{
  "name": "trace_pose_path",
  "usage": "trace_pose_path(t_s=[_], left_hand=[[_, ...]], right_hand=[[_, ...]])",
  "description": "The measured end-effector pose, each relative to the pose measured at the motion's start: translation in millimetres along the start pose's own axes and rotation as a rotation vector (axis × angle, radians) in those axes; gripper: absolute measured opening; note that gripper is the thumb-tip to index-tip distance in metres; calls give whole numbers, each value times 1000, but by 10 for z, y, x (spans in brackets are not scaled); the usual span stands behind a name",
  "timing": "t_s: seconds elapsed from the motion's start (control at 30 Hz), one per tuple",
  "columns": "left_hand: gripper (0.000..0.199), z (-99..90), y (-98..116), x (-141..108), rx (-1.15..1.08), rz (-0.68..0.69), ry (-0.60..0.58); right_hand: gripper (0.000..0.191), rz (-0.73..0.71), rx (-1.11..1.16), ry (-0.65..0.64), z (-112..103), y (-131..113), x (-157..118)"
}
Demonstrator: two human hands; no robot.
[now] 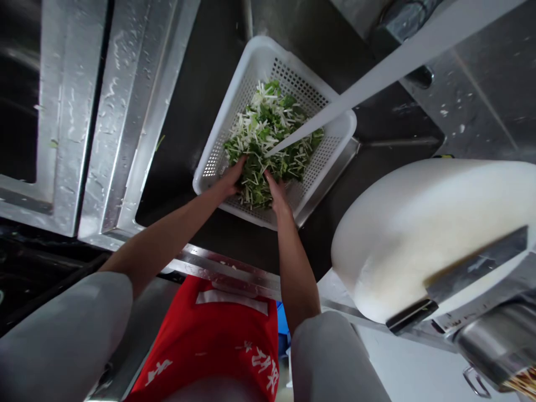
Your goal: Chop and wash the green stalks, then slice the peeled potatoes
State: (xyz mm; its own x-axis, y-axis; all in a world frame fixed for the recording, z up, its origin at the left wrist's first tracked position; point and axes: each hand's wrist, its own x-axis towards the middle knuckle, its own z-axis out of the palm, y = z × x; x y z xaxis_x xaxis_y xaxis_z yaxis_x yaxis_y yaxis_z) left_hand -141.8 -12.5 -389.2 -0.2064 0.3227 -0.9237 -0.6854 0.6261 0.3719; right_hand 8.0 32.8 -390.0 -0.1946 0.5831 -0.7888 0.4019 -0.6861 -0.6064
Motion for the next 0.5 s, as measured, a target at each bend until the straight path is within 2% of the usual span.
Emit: trace_pose_path(t_s=[0.07, 0.1, 0.2, 0.3, 0.37, 0.43, 0.5], left_hand=[[60, 81, -27, -62, -82, -60, -72], [58, 114, -31, -113, -103, -40, -94], [52, 171, 51, -303, -91, 152, -80], [43, 178, 309, -437, 130, 436, -36], [39, 174, 547, -441, 328, 582, -37], [39, 181, 771, -359, 485, 651, -42], [46, 205, 930, -207, 603, 664, 8]], right_hand=[[69, 28, 61, 24, -24, -114, -46], [68, 17, 82, 29, -57, -185, -83], [65, -83, 50, -1, -208, -467, -219], [62, -186, -44, -33, -382, -819, -331], [62, -254, -68, -34, -491, -1041, -341], [64, -290, -47, -48, -600, -1194, -257], [65, -280, -9, -67, -705, -1242, -72]])
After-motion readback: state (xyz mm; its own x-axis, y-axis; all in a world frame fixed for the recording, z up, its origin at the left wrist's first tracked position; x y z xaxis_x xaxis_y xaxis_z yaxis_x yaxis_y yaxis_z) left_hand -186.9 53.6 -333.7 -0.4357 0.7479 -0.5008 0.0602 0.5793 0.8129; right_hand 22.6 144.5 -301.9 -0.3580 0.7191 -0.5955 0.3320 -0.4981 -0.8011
